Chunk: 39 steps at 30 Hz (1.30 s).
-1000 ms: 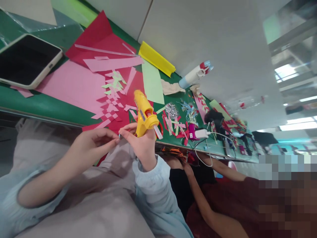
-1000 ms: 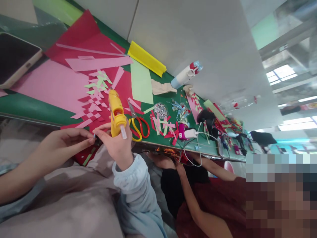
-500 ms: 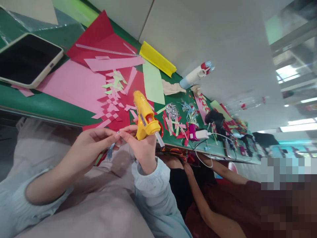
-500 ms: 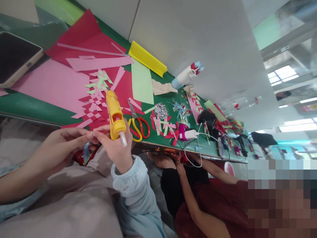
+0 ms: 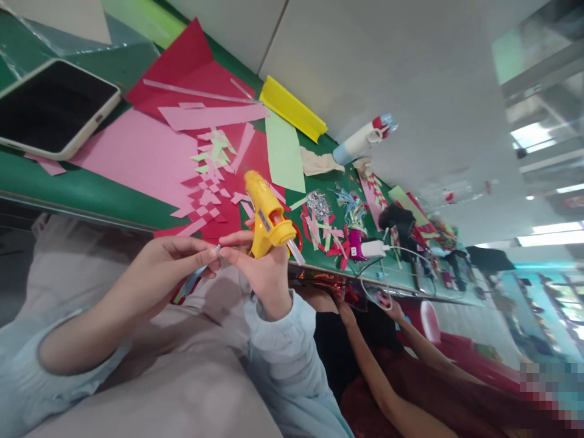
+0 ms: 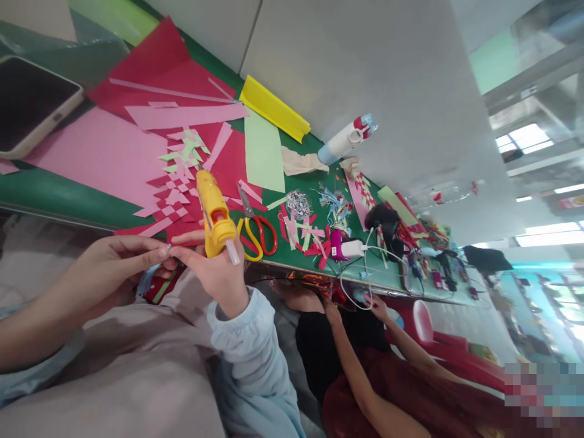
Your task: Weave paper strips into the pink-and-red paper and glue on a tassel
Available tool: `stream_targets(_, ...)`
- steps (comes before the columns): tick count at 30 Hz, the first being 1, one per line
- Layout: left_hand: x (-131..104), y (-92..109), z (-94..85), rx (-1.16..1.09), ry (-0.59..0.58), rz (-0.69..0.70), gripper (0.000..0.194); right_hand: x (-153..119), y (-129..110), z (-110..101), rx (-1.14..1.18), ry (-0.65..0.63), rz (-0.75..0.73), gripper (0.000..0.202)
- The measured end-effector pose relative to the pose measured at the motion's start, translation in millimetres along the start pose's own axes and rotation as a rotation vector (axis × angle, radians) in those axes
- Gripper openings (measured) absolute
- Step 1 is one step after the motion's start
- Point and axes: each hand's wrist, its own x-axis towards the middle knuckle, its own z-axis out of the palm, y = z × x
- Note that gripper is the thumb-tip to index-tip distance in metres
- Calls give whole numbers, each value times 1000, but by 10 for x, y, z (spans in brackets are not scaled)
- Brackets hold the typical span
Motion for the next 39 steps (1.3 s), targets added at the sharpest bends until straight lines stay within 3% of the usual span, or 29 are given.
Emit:
stream_targets(4,-9,36,-37,-2,-121,-72,34,13,-26,-53,37,-138,32,21)
stream_targets(7,-28,65,-43,-26,-194,-118,33,14,-56,-57,69,-154,47,18)
stream_targets(11,-48,47,-41,10,-108,-90,34,26,-75,-19,36,-55,60,16)
stream_targets(14,-76,12,-29,250,74,88,41,37,-56,30,-9,26,83,18)
stream_targets(18,-141,-7,-10,667,392,451,43,34,-14,103,70,77,110,24)
stream_targets(22,-174,7,-11,939,445,757,28,24,37,147,151,103,143,38)
stream_targets(26,-168,31,4,973,420,916,20,28,93,168,215,108,167,46)
stream_targets(30,-152,26,12,942,399,914,19,31,103,197,291,122,200,51)
stream_targets(39,-100,-43,-142,961,384,677,23,15,30,71,292,98,204,39)
